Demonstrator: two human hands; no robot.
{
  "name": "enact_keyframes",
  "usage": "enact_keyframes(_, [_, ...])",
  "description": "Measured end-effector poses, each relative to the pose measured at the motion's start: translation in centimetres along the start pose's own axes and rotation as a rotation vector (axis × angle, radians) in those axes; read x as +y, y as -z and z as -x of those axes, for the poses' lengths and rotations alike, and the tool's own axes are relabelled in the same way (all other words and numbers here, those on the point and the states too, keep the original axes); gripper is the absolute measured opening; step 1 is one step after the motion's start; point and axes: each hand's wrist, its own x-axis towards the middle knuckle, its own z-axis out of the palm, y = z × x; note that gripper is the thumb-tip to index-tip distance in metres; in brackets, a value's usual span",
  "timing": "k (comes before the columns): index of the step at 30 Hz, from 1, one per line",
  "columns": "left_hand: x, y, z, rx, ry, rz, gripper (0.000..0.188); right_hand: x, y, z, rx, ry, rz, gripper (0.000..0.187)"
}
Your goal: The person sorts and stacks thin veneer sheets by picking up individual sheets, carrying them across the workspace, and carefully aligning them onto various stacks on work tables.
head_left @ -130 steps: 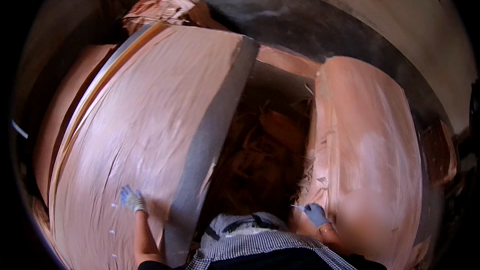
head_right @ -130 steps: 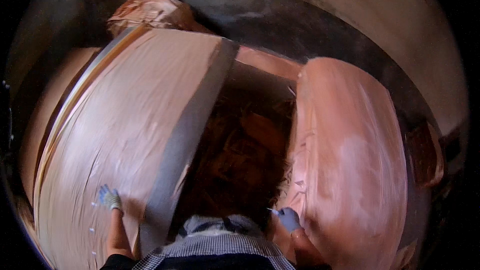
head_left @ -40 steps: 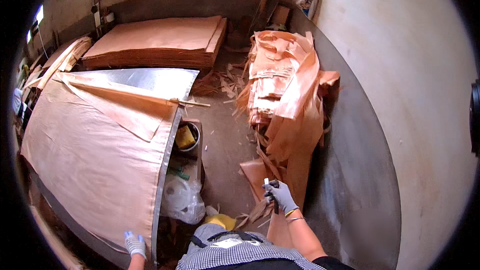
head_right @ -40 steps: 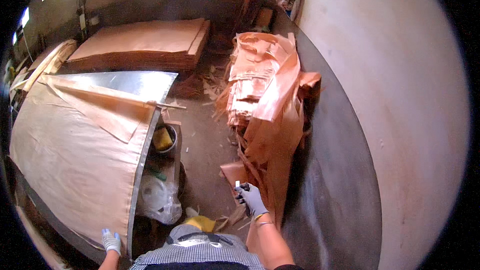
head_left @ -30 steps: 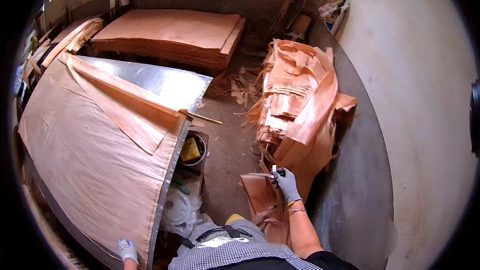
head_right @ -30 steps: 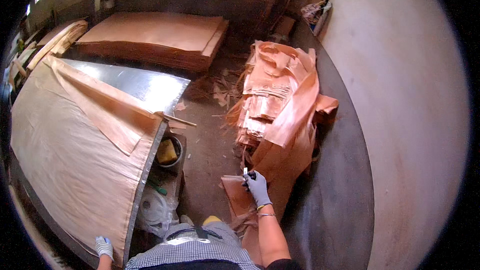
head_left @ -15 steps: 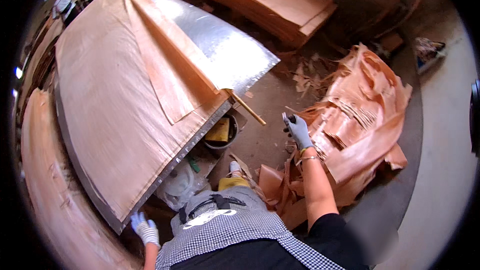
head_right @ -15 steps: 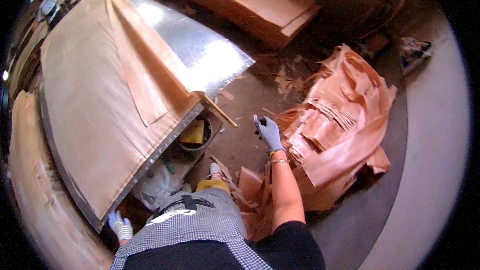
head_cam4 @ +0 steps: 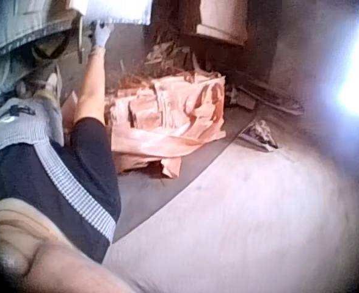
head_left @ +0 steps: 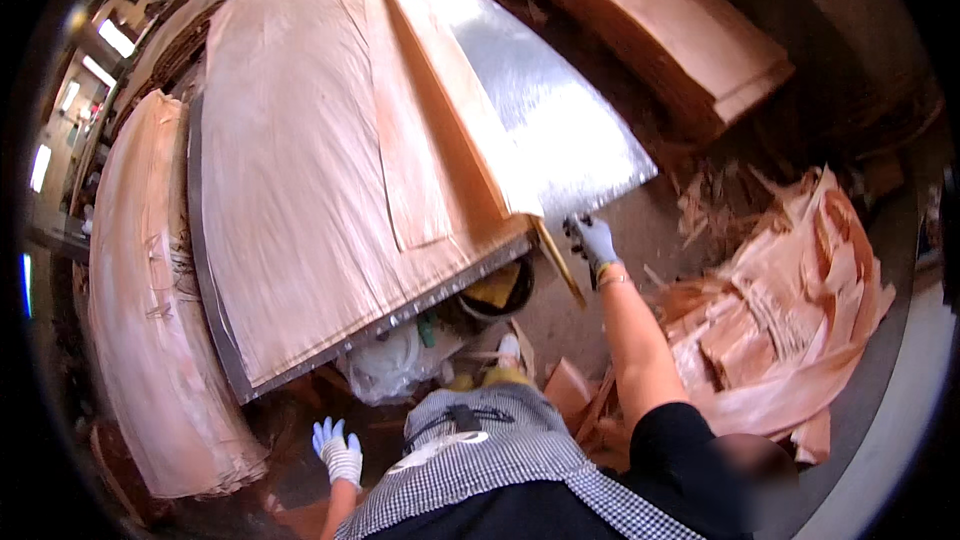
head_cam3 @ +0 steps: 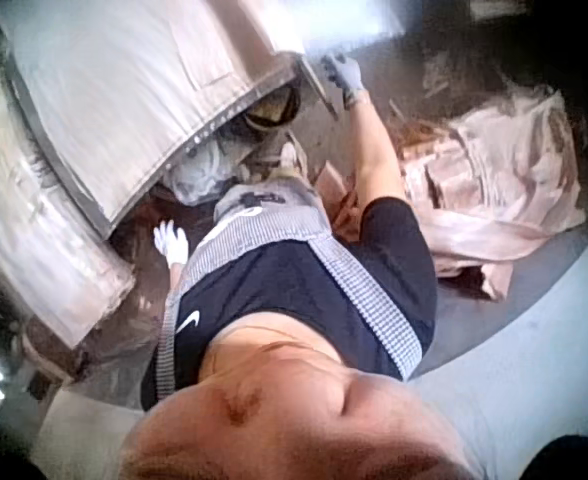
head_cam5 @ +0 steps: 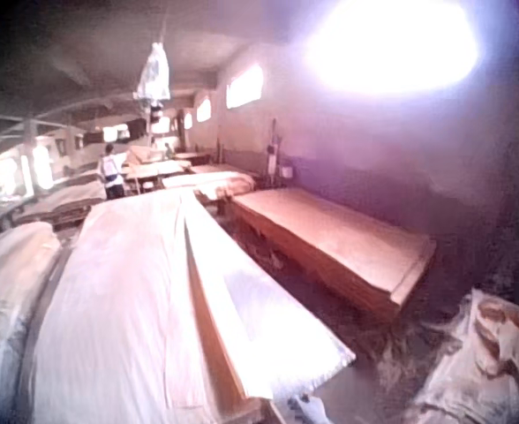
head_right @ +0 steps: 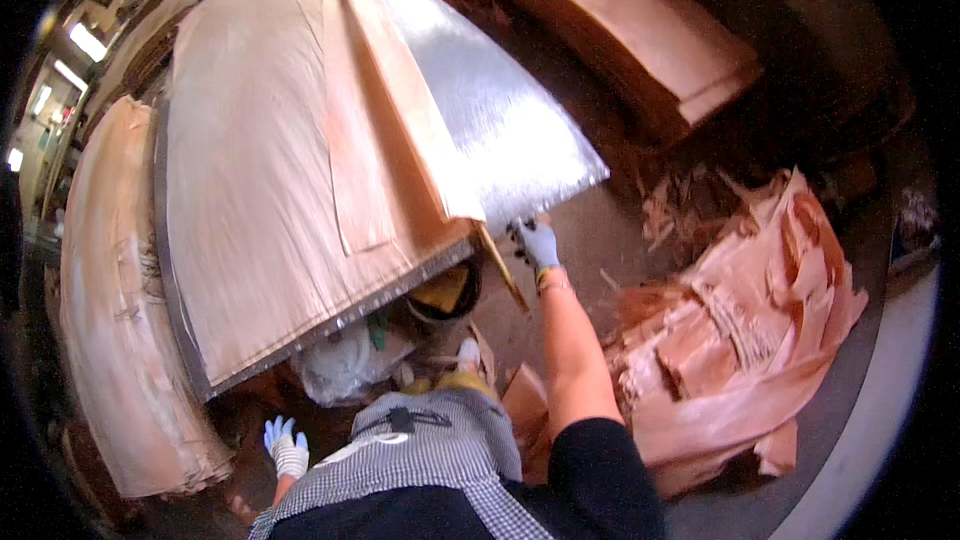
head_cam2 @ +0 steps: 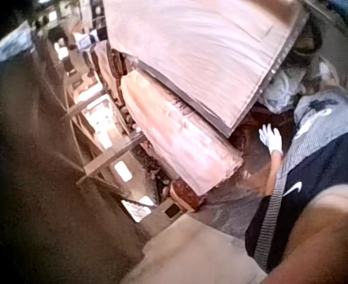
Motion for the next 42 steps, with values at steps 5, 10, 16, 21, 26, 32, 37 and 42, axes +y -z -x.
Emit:
enact_keyframes(5, [-0.9, 0.0, -1.2, 0.183, -0.024, 0.049, 0.049, -2.3, 1.7, 4.2, 0.110, 0.169, 0.062, 0.025])
enact_keyframes(10, [-0.5, 2.3, -4.7, 0.154, -0.049, 0.067, 0.052, 3.5, 0.7, 9.3, -0.334, 0.210, -0.019, 0.033])
enact_keyframes(16, [-3.4, 3.2, -13.8, 0.280, -0.042, 0.086, 0.056, -0.7, -3.0, 9.5, -0.220, 0.173, -0.151, 0.060])
enact_keyframes(21, [-7.2, 4.3, -20.2, 0.282, 0.076, 0.019, 0.068, -8.5, -6.6, 6.0, -0.055, 0.159, 0.102, 0.066])
enact_keyframes(26, [-7.6, 2.3, -22.3, 0.213, 0.151, 0.163, 0.075, -7.6, -8.5, 3.8, 0.267, 0.522, 0.814, 0.031])
enact_keyframes(32, [-8.0, 0.2, -17.0, 0.294, 0.126, 0.131, 0.077, -2.0, -9.7, 7.7, 0.345, 0.552, 0.838, 0.030])
enact_keyframes(37, [-9.5, -1.9, -13.6, 0.230, 0.159, 0.057, 0.081, -1.8, -9.7, 10.2, 0.329, 0.525, 0.806, 0.031])
enact_keyframes(42, [-10.6, 1.8, -19.3, 0.159, 0.113, 0.065, 0.077, -4.8, -10.2, 6.3, 0.311, 0.509, 0.715, 0.029])
